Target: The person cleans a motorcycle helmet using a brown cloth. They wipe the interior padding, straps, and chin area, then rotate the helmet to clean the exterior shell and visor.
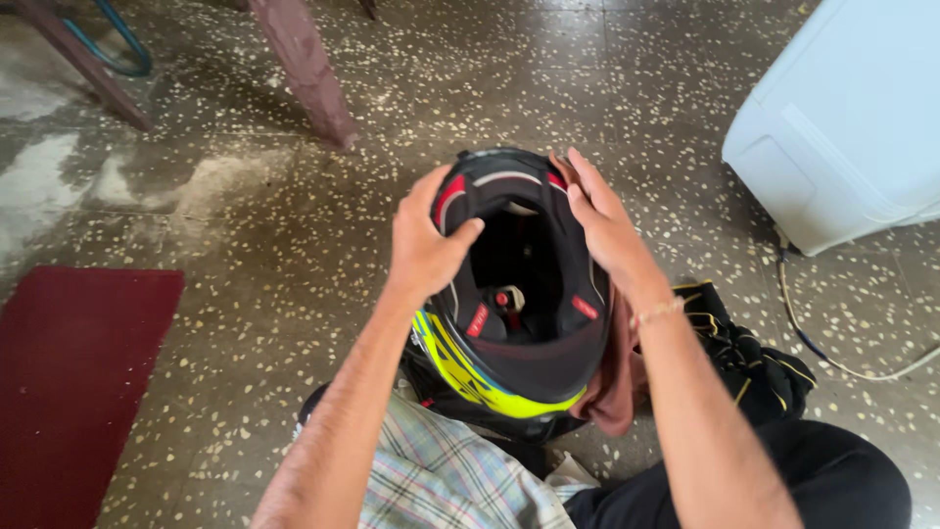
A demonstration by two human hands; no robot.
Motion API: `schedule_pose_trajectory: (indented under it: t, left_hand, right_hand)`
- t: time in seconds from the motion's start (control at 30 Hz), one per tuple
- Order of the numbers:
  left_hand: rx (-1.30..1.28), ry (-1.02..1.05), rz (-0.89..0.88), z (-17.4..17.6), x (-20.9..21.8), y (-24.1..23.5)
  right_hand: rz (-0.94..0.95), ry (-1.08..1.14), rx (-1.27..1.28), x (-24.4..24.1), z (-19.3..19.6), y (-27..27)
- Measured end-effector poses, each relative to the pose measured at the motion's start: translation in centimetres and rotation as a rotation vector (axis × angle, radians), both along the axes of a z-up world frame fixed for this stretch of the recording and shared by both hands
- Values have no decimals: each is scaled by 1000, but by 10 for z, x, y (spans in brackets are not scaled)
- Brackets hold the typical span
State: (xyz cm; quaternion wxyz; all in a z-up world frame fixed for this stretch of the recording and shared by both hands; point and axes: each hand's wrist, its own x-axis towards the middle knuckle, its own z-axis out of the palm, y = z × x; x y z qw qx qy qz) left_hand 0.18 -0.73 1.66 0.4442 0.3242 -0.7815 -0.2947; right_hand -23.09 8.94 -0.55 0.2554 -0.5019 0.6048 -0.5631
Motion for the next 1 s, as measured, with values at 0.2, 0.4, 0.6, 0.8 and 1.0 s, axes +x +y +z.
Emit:
schedule_pose_trajectory:
  t: [0.2,0.4,0.6,0.8,1.0]
  left_hand:
    - [71,-9,-30,5,5,-8]
    - [-8,-29,-97,4,6,-7]
    - [92,-15,-175,9,1,-6]
    - [109,67,-184,11,-3,-14]
    - [79,-31,-130,11,-4,-11]
  right_hand:
    - [105,96,31,3,26,-42]
    - [153,373,-9,25,57,-74]
    - [175,421,-12,49,68,-62]
    - [194,424,-194,37,60,-49]
    - [1,436,-143,30,43,-32]
